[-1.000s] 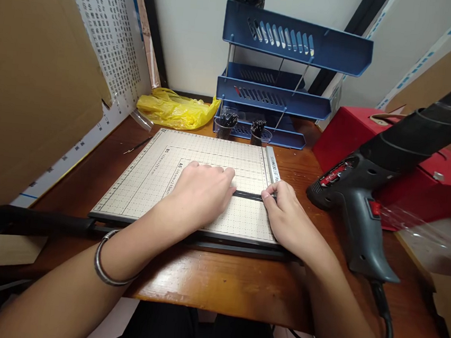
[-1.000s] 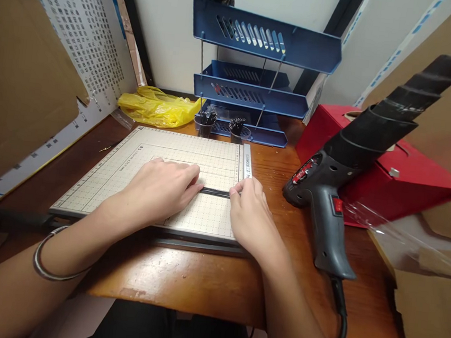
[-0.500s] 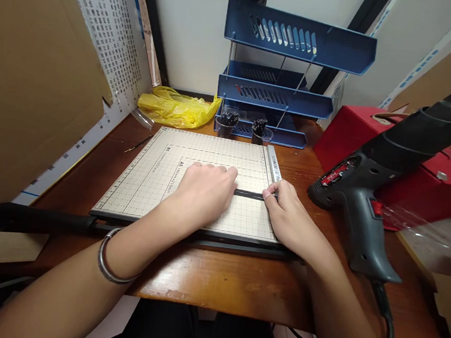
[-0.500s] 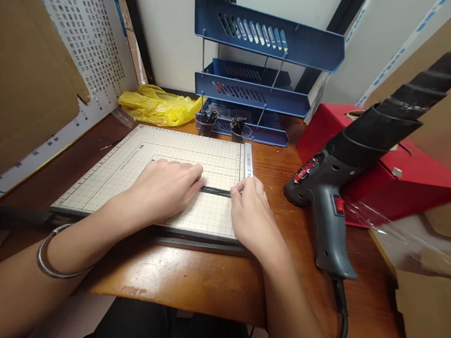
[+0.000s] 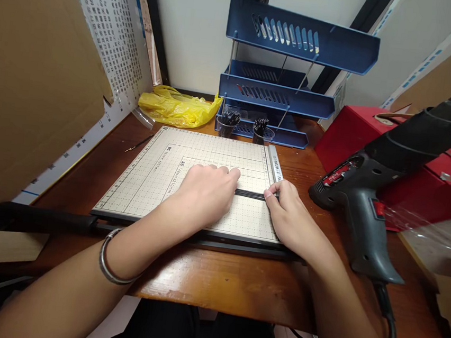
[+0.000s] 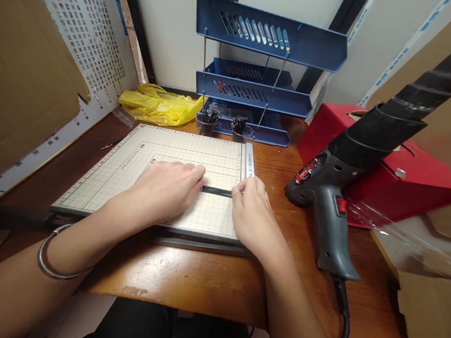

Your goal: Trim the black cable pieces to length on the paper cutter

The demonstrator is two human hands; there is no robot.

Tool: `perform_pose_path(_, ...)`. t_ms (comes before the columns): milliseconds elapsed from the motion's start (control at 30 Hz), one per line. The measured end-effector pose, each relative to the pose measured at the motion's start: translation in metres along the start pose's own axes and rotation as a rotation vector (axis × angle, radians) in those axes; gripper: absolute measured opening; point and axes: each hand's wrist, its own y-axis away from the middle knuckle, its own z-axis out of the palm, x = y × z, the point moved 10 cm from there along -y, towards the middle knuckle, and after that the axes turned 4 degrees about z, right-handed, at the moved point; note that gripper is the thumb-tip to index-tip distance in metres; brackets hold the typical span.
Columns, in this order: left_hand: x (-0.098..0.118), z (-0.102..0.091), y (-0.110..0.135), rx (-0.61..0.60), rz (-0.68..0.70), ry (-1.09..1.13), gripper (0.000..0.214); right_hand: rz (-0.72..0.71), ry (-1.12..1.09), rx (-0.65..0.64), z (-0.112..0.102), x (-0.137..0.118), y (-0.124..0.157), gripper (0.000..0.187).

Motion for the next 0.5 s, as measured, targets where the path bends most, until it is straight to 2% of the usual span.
perform_pose_path(233, -0.0021, -0.0021, 0.0027, -0.033, -0.023, 0.009, 0.026, -0.021, -0.014, 0.006, -0.0006, 0.0008, 0.0, 0.021)
perform_pose_path(500, 0.0011, -0.0022, 0.0031, -0.007, -0.003, -0.027, 0.024, 0.0, -0.006, -0.004, 0.0, -0.0002, 0.0008, 0.019)
